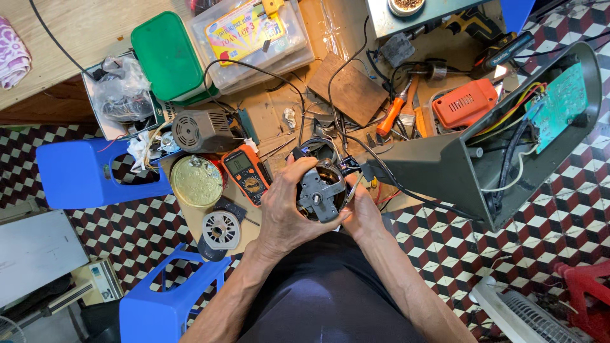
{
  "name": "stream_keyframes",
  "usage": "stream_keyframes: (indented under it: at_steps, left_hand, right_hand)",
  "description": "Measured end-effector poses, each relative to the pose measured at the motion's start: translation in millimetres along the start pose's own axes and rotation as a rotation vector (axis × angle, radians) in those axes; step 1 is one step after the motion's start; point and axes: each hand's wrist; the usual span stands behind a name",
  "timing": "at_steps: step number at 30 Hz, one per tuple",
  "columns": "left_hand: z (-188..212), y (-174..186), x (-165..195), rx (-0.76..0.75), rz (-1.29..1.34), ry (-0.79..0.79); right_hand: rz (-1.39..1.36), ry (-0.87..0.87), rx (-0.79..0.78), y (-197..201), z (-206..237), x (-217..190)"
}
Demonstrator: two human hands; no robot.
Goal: The person disassembles a small electric motor, removes the rotor, and uses a multimeter to test the windings. They then reassemble the motor and use a heat gun to apply heat to the housing.
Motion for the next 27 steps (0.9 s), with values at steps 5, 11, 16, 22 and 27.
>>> stream_keyframes:
  at_steps: [5,11,16,22,27]
  left_hand:
    - [1.3,-2.1,-2.3,-0.019,0.004,-0.005]
    - [5.1,-2.7,-2.5,0.001,0.008,0.017]
    - [6.0,-1.4,-2.7,0.011,0.01,0.019]
    - [5.5,-1.7,-2.6,0.011,0.013,0.016]
    - [5.6,-2.2,-1.8,0.009,0.01,0.047]
  right_hand:
    - [0.02,0.015,0.007,-4.7,2.8,-2.1]
    - [0.026,0.036,0.028,-7.2,3.3,-0.2]
    - [0.02,0.024,0.049,-4.9,-0.8,2.5]
    - [-0.002,0.023,0.017,-4.4,-0.3,1.1]
    - [0.012,0.023,0.008,-10.5,1.6,-1.0]
Point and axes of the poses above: each hand's wrist, its own z-axis away from the middle knuckle, its own y-axis out of the back of the hand, x = y × z, and after that the axes turned 2 degrees about z, right-handed
